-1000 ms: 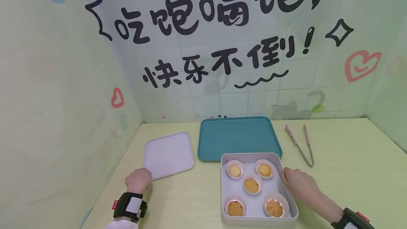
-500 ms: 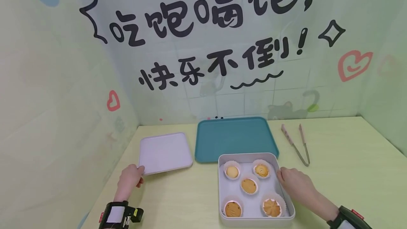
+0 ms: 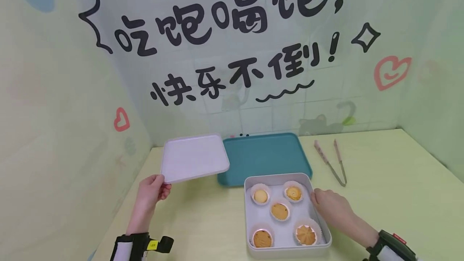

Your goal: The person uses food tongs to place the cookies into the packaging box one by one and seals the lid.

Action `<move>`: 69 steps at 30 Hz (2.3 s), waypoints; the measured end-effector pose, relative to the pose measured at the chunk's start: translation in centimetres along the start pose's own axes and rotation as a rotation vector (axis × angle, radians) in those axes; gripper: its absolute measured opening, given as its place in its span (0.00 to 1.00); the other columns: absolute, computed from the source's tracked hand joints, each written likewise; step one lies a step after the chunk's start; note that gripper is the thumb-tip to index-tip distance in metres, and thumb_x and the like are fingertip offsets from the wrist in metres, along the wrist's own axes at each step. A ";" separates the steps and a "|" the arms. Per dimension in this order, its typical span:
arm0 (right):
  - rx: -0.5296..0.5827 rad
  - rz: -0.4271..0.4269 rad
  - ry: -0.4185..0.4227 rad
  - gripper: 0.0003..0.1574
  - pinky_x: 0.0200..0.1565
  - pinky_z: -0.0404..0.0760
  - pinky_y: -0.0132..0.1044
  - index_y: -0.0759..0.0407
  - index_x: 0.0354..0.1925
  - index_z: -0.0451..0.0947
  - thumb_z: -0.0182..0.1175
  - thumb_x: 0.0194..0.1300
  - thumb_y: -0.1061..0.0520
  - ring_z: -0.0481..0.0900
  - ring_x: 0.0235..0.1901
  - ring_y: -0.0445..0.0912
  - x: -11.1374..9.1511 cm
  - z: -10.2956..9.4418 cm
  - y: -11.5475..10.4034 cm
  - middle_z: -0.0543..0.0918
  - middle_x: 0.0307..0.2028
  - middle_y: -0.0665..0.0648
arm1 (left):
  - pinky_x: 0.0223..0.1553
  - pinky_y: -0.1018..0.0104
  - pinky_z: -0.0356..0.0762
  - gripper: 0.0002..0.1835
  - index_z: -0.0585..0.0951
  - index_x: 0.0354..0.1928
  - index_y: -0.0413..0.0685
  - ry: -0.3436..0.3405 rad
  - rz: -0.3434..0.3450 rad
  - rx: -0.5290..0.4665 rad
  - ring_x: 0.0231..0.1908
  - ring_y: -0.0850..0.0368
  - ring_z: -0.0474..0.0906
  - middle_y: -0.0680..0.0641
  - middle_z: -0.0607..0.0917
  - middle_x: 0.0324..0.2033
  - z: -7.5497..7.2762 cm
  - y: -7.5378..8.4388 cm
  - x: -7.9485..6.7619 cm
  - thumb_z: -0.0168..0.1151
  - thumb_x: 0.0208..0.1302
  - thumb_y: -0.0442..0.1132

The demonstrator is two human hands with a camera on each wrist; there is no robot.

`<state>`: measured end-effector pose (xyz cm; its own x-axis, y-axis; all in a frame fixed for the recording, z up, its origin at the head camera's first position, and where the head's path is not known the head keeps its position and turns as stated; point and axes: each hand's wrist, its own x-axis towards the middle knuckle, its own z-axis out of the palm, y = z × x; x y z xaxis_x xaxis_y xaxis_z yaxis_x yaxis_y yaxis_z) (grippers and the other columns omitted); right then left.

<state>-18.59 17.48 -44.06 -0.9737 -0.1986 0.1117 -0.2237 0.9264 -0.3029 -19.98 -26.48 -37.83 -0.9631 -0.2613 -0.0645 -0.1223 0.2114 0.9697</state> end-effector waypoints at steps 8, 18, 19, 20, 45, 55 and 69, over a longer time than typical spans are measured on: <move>-0.001 0.010 0.005 0.18 0.17 0.66 0.38 0.58 0.20 0.67 0.47 0.68 0.57 0.65 0.16 0.44 0.0 0.0 -0.1 0.67 0.14 0.52 | 0.17 0.75 0.67 0.09 0.71 0.35 0.29 -0.107 0.058 -0.095 0.16 0.63 0.68 0.50 0.75 0.17 8.3 2.1 -0.8 0.41 0.62 0.29; 0.097 0.029 -0.005 0.19 0.17 0.63 0.35 0.58 0.22 0.70 0.46 0.70 0.55 0.64 0.16 0.42 0.3 -0.5 0.2 0.66 0.14 0.50 | 0.16 0.76 0.67 0.05 0.68 0.29 0.35 -0.298 0.094 -0.141 0.13 0.64 0.67 0.51 0.75 0.14 15.1 2.5 -3.2 0.43 0.59 0.29; 0.131 0.036 0.005 0.19 0.18 0.64 0.35 0.59 0.23 0.71 0.45 0.70 0.55 0.64 0.15 0.41 0.5 -0.8 0.3 0.67 0.14 0.50 | 0.16 0.76 0.67 0.04 0.68 0.29 0.36 -0.307 0.094 -0.145 0.12 0.64 0.67 0.51 0.75 0.14 15.3 2.5 -3.4 0.43 0.59 0.28; 0.183 0.048 0.014 0.19 0.18 0.64 0.35 0.60 0.25 0.72 0.44 0.71 0.54 0.65 0.15 0.42 0.8 -1.1 0.5 0.68 0.15 0.50 | 0.16 0.76 0.67 0.04 0.68 0.29 0.36 -0.312 0.094 -0.146 0.12 0.65 0.67 0.51 0.75 0.14 15.5 2.4 -3.5 0.43 0.58 0.28; 0.961 0.205 -0.075 0.34 0.18 0.66 0.28 0.80 0.53 0.66 0.41 0.72 0.47 0.65 0.13 0.35 5.0 -4.5 0.5 0.67 0.13 0.45 | 0.16 0.73 0.58 0.19 0.72 0.31 0.37 -0.460 0.150 0.043 0.13 0.64 0.60 0.53 0.66 0.13 15.5 2.5 -0.5 0.47 0.69 0.49; 0.849 0.001 0.072 0.25 0.27 0.70 0.30 0.77 0.32 0.70 0.45 0.72 0.53 0.56 0.10 0.37 5.4 -5.9 0.2 0.59 0.12 0.47 | 0.16 0.70 0.54 0.15 0.75 0.29 0.40 -0.341 0.362 0.221 0.12 0.62 0.56 0.52 0.63 0.12 15.1 4.4 -0.2 0.51 0.68 0.44; 0.765 -0.191 0.248 0.24 0.39 0.72 0.21 0.64 0.61 0.69 0.45 0.72 0.55 0.72 0.43 0.28 2.3 -6.2 -1.4 0.72 0.59 0.64 | 0.37 0.62 0.79 0.20 0.69 0.61 0.30 -0.306 0.268 0.005 0.40 0.49 0.79 0.33 0.79 0.47 15.4 3.8 -3.4 0.40 0.70 0.32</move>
<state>-20.28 17.73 -37.54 -0.8981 -0.1711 0.4052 -0.4394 0.3923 -0.8081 -20.87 -10.28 -37.56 -0.9879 0.0956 0.1222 0.1419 0.2387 0.9607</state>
